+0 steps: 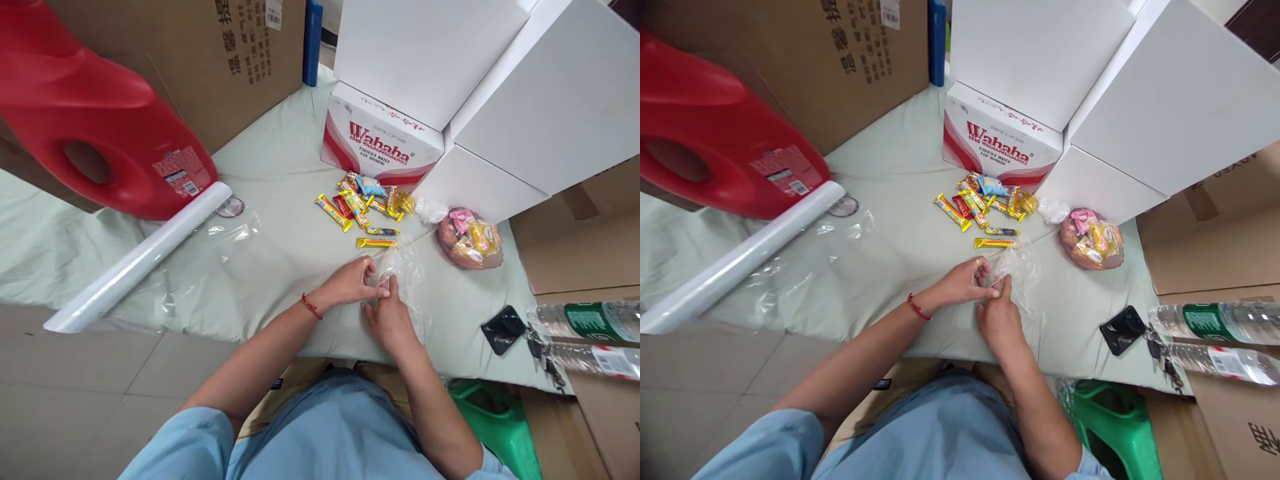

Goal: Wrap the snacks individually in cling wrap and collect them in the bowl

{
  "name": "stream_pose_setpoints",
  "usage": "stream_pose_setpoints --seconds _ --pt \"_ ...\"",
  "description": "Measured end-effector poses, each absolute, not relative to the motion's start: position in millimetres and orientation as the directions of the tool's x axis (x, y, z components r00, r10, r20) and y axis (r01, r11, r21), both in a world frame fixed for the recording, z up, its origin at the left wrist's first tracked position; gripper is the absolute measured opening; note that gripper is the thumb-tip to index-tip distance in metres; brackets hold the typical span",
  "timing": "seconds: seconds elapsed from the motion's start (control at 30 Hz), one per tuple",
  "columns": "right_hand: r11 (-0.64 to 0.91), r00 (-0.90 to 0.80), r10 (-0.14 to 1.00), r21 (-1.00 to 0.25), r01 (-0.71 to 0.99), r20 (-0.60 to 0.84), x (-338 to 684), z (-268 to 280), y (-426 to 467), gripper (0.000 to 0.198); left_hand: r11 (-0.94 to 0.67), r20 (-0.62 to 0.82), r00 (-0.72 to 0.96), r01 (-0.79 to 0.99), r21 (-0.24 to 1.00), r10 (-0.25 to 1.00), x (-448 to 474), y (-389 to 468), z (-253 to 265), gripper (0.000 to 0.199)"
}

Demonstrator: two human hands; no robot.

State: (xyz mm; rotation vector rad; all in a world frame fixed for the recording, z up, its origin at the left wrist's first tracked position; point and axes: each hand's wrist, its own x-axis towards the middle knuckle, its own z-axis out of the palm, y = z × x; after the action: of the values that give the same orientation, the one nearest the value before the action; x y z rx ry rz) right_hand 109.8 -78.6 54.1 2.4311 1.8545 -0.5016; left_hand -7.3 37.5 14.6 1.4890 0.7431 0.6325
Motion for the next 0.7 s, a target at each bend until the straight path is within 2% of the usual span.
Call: stream_pose_setpoints --seconds 0.03,0.1,0.2,0.33,0.47,0.53,0.6,0.67,0.7 --pt "-0.268 0.213 0.933 -0.166 0.949 -0.289 110 53 -79 0.072 0.013 -0.050 0.650 0.061 0.998 0.759 -7 37 13 0.043" --pt "-0.235 0.171 0.941 -0.201 0.951 -0.293 110 52 -82 0.073 0.136 -0.106 0.656 0.005 0.991 0.747 -6 39 9 0.027" --pt "-0.156 0.098 0.976 -0.311 0.938 -0.193 108 48 -93 0.073 0.314 -0.202 0.644 -0.063 0.947 0.738 -4 46 2 0.016" --pt "0.054 -0.071 0.997 -0.467 0.883 -0.018 101 41 -119 0.063 0.434 -0.262 0.612 -0.149 0.889 0.746 -6 53 0 0.019" --pt "0.183 -0.237 0.971 -0.629 0.756 -0.002 103 43 -140 0.045 0.572 -0.302 0.642 -0.263 0.776 0.705 -11 55 5 0.028" --pt "0.130 -0.120 0.991 -0.709 0.693 0.064 114 49 -142 0.032 0.639 -0.316 0.663 -0.321 0.699 0.678 -13 55 9 0.031" --pt "0.012 0.177 0.969 -0.750 0.662 0.172 133 52 -136 0.029 0.663 -0.321 0.670 -0.343 0.666 0.669 -14 55 13 0.032" --pt "-0.129 0.457 0.853 -0.746 0.653 0.253 155 49 -124 0.039 0.653 -0.313 0.666 -0.347 0.673 0.677 -13 55 16 0.033" --pt "-0.197 0.541 0.800 -0.737 0.647 0.261 165 45 -116 0.050 0.643 -0.308 0.661 -0.348 0.682 0.685 -13 54 18 0.034"
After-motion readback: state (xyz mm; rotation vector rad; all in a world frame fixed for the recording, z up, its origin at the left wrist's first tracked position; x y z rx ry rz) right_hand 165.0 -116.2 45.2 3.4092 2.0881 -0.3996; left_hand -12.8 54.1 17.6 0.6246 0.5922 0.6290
